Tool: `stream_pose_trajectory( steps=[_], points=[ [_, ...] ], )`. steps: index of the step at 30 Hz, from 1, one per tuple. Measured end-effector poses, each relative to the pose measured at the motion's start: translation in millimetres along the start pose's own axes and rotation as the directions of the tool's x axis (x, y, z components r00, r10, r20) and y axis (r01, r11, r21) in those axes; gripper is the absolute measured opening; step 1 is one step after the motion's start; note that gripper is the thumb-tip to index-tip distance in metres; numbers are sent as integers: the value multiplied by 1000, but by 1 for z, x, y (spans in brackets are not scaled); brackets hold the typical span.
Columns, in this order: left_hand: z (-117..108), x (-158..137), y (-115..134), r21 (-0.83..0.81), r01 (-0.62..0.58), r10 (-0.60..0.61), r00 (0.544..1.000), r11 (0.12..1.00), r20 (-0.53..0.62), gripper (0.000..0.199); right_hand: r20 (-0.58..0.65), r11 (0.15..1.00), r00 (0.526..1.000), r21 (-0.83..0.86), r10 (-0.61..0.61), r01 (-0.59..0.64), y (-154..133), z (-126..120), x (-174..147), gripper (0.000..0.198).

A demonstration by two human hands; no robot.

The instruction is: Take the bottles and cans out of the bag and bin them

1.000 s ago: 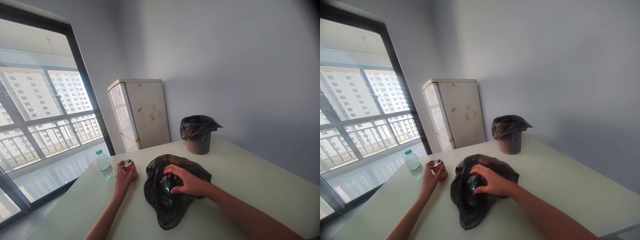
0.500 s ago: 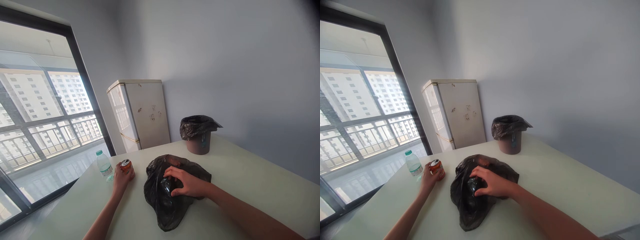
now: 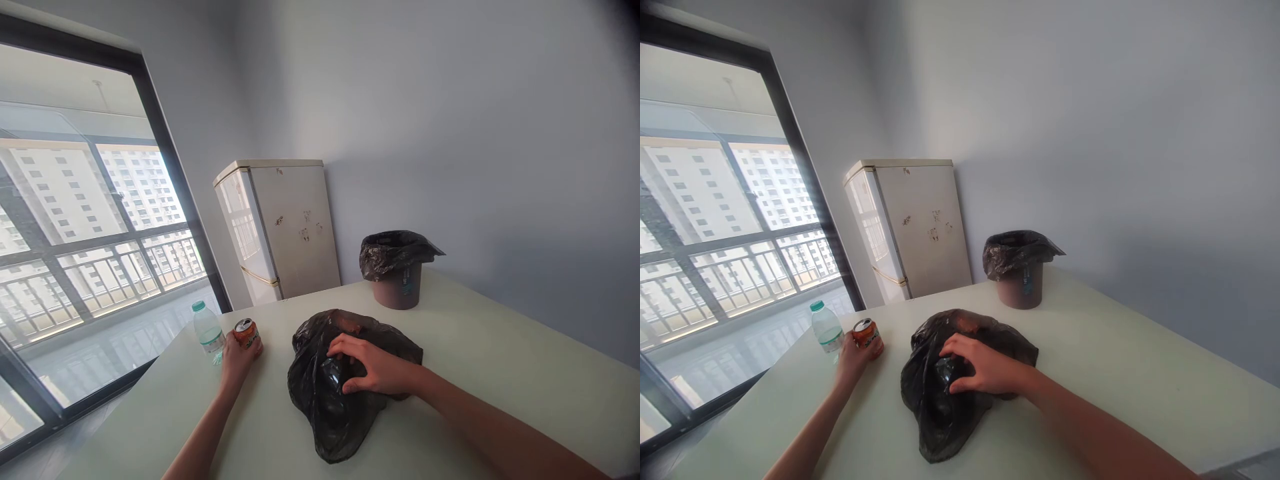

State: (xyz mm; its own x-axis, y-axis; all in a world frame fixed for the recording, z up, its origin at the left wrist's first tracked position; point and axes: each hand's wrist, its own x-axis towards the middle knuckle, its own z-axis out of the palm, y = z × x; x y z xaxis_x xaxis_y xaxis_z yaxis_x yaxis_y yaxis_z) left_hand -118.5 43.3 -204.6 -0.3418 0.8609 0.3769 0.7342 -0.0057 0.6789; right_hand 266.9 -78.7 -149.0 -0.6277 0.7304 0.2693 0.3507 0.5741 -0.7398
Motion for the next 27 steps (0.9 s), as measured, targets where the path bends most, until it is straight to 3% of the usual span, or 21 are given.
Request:
stream_pose_trajectory(
  steps=[17,27],
  points=[
    [-2,4,-14,17,75,-75,997,997,-14,51,7,1000,1000,8,-4,4,5,0,2,63],
    [-1,-3,-4,-37,50,-48,998,998,47,57,7,1000,1000,6,-2,2,2,0,2,62]
  ],
)
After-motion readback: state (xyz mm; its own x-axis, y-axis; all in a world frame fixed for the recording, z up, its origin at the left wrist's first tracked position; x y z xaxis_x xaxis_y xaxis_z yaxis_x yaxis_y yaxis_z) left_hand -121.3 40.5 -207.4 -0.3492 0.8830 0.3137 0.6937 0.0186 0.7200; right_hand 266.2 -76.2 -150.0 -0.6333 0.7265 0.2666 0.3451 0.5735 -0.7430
